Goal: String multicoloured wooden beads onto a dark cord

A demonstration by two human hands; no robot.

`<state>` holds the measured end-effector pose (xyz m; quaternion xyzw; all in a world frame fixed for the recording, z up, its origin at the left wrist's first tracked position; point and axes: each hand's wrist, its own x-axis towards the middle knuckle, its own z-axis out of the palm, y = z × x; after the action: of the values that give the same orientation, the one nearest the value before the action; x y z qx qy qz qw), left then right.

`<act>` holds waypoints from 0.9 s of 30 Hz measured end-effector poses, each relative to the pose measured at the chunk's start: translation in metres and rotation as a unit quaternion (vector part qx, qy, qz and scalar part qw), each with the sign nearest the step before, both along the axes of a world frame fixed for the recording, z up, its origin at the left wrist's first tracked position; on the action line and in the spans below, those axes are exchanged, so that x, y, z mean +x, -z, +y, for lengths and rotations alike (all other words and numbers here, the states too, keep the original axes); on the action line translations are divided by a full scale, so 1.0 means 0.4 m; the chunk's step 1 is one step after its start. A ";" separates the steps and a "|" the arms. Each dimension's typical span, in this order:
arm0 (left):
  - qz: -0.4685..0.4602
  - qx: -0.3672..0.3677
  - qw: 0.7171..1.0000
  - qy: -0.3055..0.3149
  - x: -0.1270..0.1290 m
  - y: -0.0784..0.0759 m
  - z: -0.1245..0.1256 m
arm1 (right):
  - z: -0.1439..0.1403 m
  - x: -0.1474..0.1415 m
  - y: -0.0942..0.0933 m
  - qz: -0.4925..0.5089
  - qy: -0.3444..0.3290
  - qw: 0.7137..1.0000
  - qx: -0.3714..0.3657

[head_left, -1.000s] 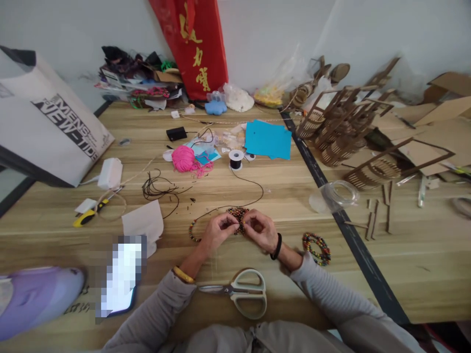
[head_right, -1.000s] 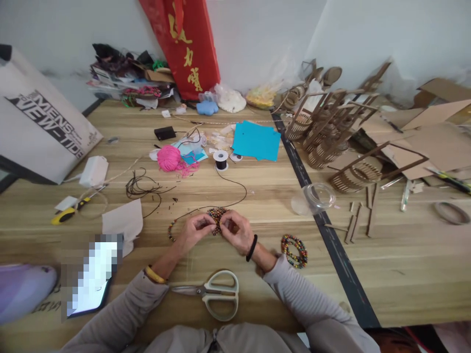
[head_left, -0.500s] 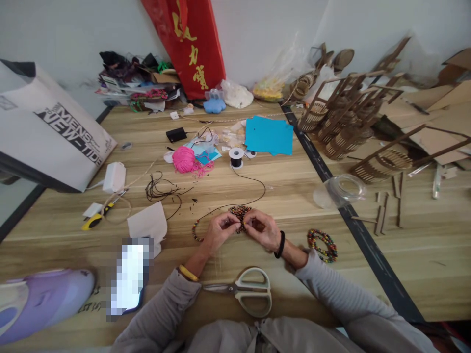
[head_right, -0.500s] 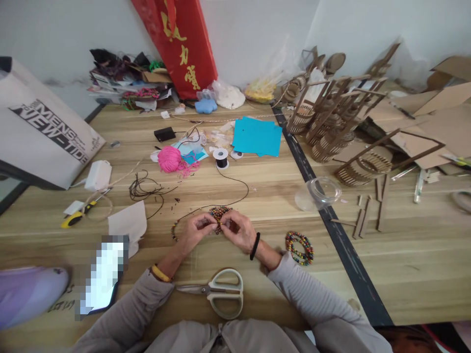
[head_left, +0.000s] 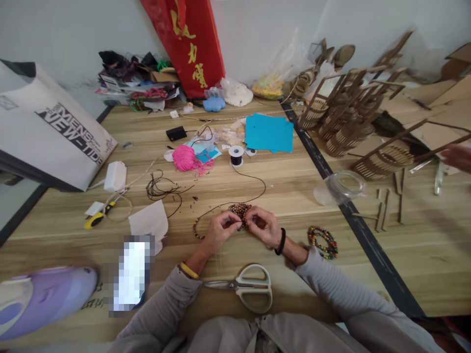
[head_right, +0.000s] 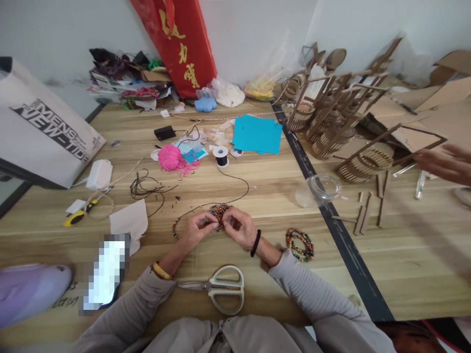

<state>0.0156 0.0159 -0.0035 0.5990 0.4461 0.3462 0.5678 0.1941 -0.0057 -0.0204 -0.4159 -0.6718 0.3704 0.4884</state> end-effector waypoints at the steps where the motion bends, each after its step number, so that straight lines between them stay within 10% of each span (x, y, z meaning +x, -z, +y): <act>1: 0.002 0.001 1.000 0.001 -0.001 -0.001 -0.001 | 0.001 0.000 0.000 -0.005 0.002 1.000 0.003; 27: 0.008 0.015 1.000 0.025 -0.009 0.016 -0.018 | 0.001 -0.004 -0.011 -0.023 -0.032 0.998 0.051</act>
<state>0.0121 0.0087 -0.0097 0.6208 0.4302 0.3338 0.5640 0.1926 -0.0053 -0.0159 -0.3776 -0.7138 0.3411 0.4813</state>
